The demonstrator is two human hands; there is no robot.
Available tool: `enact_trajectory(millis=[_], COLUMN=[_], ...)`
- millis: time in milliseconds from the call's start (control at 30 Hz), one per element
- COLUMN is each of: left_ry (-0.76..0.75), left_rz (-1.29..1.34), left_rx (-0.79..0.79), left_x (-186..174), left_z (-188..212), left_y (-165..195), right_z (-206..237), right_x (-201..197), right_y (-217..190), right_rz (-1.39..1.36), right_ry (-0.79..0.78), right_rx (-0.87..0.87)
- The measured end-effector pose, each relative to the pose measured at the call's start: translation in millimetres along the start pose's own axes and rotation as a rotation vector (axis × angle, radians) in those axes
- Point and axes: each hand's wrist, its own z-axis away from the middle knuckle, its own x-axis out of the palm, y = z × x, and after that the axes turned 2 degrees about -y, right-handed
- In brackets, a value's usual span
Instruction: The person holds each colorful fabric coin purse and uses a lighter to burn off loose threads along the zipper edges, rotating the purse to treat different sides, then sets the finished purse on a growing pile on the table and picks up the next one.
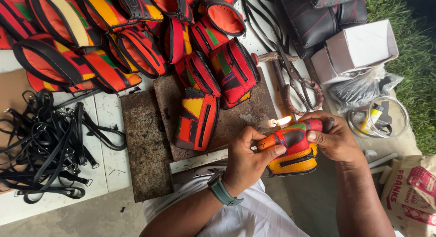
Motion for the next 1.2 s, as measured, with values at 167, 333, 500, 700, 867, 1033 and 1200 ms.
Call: enact_trajectory(millis=[167,333,500,700,867,1033,1200], left_ry=[0.001,0.011,0.021,0.025,-0.007,-0.160,-0.205], left_rz=[0.048,0.097,0.068,0.027,0.070,0.146,0.197], left_rx=[-0.042,-0.064,-0.090,-0.038,-0.087,-0.167,-0.260], left_x=[-1,-1,0,1,-2,-12,-24], left_z=[-2,-6,-7,-5,-9,-2,7], left_y=[0,4,7,8,6,0,2], right_z=[-6,-10,-12,-9,-16,5,29], right_x=[-2,-4,-7,-8,-6,-1,15], right_y=[-1,-2,2,6,0,-10,-6], right_rz=[0.048,0.037,0.016,-0.016,0.004,0.011,0.013], right_ry=[-0.002,0.020,0.027,0.012,-0.021,-0.010,0.087], right_rx=[0.023,0.033,0.045,0.038,0.018,0.121,0.130])
